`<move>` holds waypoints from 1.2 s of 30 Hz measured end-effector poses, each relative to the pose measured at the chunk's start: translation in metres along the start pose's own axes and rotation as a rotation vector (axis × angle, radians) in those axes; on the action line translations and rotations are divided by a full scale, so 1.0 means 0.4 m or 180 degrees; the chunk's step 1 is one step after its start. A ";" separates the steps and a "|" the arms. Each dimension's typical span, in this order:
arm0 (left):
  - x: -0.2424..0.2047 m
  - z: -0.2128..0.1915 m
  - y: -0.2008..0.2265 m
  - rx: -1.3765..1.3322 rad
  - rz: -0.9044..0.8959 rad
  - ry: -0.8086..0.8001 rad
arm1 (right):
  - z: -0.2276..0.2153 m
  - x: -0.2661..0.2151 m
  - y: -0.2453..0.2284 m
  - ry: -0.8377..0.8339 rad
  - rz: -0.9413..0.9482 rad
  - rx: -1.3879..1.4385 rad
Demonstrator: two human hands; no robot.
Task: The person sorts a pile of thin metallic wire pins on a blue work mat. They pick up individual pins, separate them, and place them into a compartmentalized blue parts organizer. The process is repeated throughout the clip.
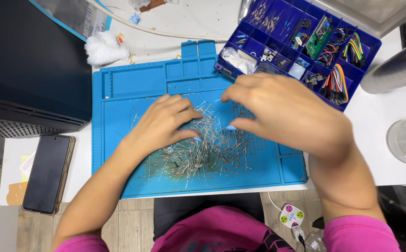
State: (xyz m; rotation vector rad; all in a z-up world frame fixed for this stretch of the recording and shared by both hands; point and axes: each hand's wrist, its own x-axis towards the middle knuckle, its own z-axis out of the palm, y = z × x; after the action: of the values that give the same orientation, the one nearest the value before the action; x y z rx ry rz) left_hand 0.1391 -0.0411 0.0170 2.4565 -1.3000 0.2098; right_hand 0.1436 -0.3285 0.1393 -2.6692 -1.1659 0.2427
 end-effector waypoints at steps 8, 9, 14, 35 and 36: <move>-0.006 -0.017 0.023 -0.0622 -0.0363 0.0153 | 0.097 0.117 -0.002 -0.0480 0.0089 0.0020; -0.004 -0.023 0.028 -0.0712 -0.0320 0.0188 | 0.107 0.130 -0.002 -0.0540 0.0072 0.0065; -0.007 -0.019 0.030 -0.0749 -0.0375 0.0236 | 0.169 0.177 0.028 -0.0403 0.0190 -0.0186; -0.001 -0.023 0.032 -0.0718 -0.0769 0.0945 | 0.132 0.190 0.052 -0.0948 0.0706 0.0835; -0.001 -0.025 0.033 -0.0713 -0.0805 0.1009 | 0.124 0.187 0.052 -0.1016 0.0729 0.0989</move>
State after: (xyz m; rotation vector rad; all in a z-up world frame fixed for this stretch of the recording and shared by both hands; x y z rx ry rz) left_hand 0.1282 -0.0438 0.0293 2.2563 -0.8259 0.3507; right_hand 0.1966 -0.2806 0.0814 -2.5370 -0.8104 0.8413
